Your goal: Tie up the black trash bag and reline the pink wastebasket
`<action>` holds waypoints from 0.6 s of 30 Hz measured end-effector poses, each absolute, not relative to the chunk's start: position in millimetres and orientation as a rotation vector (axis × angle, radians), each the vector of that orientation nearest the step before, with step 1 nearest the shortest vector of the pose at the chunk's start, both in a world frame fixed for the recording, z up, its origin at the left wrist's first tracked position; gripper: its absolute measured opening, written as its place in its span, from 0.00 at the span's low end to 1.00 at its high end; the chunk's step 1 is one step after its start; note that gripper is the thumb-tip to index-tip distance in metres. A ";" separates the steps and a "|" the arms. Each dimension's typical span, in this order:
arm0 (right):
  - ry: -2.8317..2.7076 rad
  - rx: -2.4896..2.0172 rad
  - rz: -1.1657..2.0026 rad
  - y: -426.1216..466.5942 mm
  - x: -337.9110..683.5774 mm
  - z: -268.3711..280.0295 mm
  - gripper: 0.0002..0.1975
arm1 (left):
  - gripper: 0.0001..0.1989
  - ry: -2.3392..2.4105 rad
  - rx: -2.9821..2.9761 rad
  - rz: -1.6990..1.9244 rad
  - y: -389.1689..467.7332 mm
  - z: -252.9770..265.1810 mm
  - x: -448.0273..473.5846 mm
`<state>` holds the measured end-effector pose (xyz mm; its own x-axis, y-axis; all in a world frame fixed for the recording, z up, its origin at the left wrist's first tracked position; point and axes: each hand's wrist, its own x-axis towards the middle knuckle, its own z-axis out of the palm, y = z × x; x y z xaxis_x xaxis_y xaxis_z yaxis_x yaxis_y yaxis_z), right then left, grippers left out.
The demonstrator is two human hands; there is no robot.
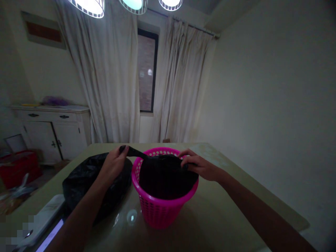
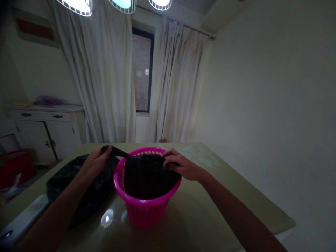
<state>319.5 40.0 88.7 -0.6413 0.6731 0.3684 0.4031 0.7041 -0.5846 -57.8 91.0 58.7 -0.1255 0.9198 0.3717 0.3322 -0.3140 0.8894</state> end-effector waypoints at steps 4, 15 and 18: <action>-2.341 -0.895 0.708 25.3 347.0 92.8 0.16 | 0.33 1.435 1.709 1.386 94.4 27.5 -72.6; -2.578 -1.272 0.372 58.0 249.3 99.0 0.28 | 0.11 0.959 2.884 1.380 -20.7 26.2 15.3; -2.410 -1.143 0.422 72.1 241.9 107.3 0.09 | 0.18 1.053 2.999 1.297 -27.5 18.0 21.0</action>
